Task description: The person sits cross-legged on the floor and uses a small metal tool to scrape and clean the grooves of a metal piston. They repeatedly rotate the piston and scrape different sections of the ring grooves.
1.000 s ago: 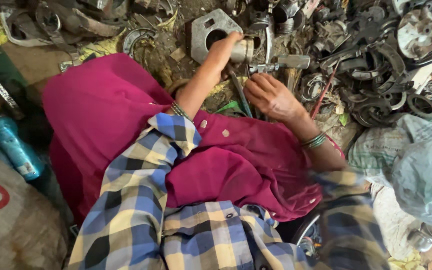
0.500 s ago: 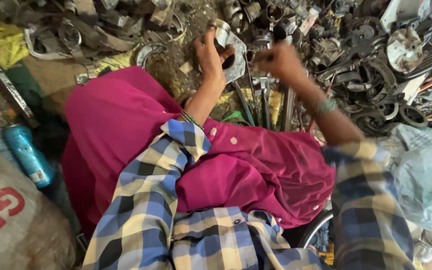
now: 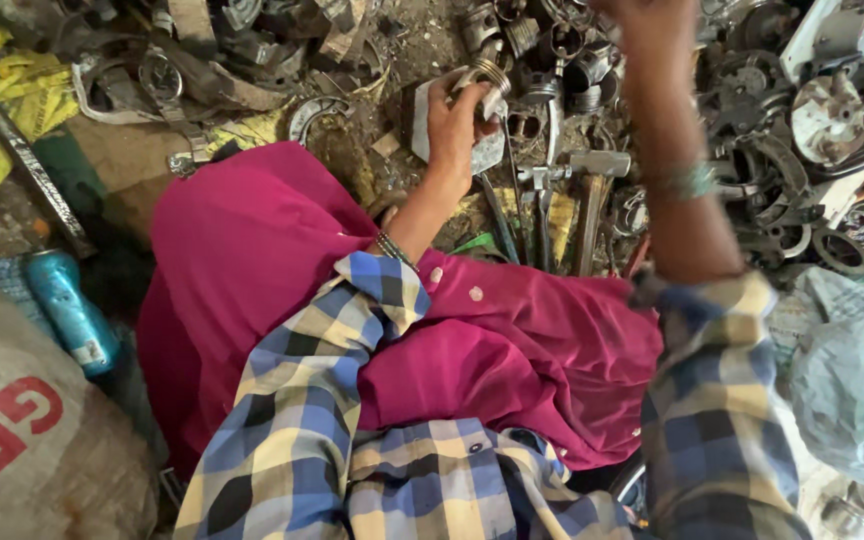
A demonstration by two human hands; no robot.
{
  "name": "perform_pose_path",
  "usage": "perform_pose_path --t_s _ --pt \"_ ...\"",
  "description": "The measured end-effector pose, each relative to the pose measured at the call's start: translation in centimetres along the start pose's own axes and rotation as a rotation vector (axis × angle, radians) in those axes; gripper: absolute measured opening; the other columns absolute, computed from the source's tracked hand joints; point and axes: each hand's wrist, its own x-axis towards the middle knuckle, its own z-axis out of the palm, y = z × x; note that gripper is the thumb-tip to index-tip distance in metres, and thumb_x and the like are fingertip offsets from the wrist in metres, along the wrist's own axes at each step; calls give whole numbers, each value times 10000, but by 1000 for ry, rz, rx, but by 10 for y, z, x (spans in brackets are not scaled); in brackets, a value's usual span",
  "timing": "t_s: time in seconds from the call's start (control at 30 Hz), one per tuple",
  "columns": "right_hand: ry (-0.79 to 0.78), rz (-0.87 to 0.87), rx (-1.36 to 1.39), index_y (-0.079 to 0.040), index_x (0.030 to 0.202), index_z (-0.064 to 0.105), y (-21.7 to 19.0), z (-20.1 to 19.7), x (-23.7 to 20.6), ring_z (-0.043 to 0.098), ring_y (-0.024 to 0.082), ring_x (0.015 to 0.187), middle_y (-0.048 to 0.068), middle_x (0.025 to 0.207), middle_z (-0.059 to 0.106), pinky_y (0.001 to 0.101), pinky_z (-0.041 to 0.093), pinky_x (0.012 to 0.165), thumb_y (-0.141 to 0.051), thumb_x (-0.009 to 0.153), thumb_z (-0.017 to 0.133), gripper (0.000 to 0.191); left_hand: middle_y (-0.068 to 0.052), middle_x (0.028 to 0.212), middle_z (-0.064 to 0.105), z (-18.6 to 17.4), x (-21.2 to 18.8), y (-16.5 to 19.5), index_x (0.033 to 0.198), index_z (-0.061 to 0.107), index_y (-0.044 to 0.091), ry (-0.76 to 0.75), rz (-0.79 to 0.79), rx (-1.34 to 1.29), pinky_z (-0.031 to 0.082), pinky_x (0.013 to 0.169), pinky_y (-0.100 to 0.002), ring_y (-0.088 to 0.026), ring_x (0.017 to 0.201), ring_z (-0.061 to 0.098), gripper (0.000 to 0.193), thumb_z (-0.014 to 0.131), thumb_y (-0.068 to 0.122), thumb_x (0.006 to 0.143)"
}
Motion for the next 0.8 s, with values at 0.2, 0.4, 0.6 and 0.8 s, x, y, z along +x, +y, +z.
perform_pose_path --t_s 0.2,0.4,0.6,0.8 --pt "-191 149 164 -61 1158 738 121 19 -108 710 118 911 44 1100 766 260 618 831 -137 987 661 203 -104 956 719 -2 -6 -2 1313 572 74 -139 -102 1 608 544 -293 -174 715 710 477 717 255 895" --pt "-106 152 685 13 1272 689 177 12 -152 703 153 1025 100 1176 737 270 581 875 -151 1023 706 298 -46 1058 711 1 -27 -7 1295 619 87 -356 -63 179 564 575 -264 -122 878 688 410 730 267 943" --pt "-180 77 902 18 1488 514 194 23 -145 655 182 1205 96 1390 636 296 577 993 -283 1004 757 620 -44 1117 695 5 -51 -17 1387 609 71 -597 212 489 615 816 -267 -97 965 665 507 823 59 928" --pt "-239 65 1040 41 1533 470 187 20 -143 634 207 1278 110 1410 635 342 552 1072 -303 965 811 746 -30 1262 662 8 -64 -13 1387 571 84 -691 300 561 608 960 -284 -125 1144 669 581 817 -22 871"
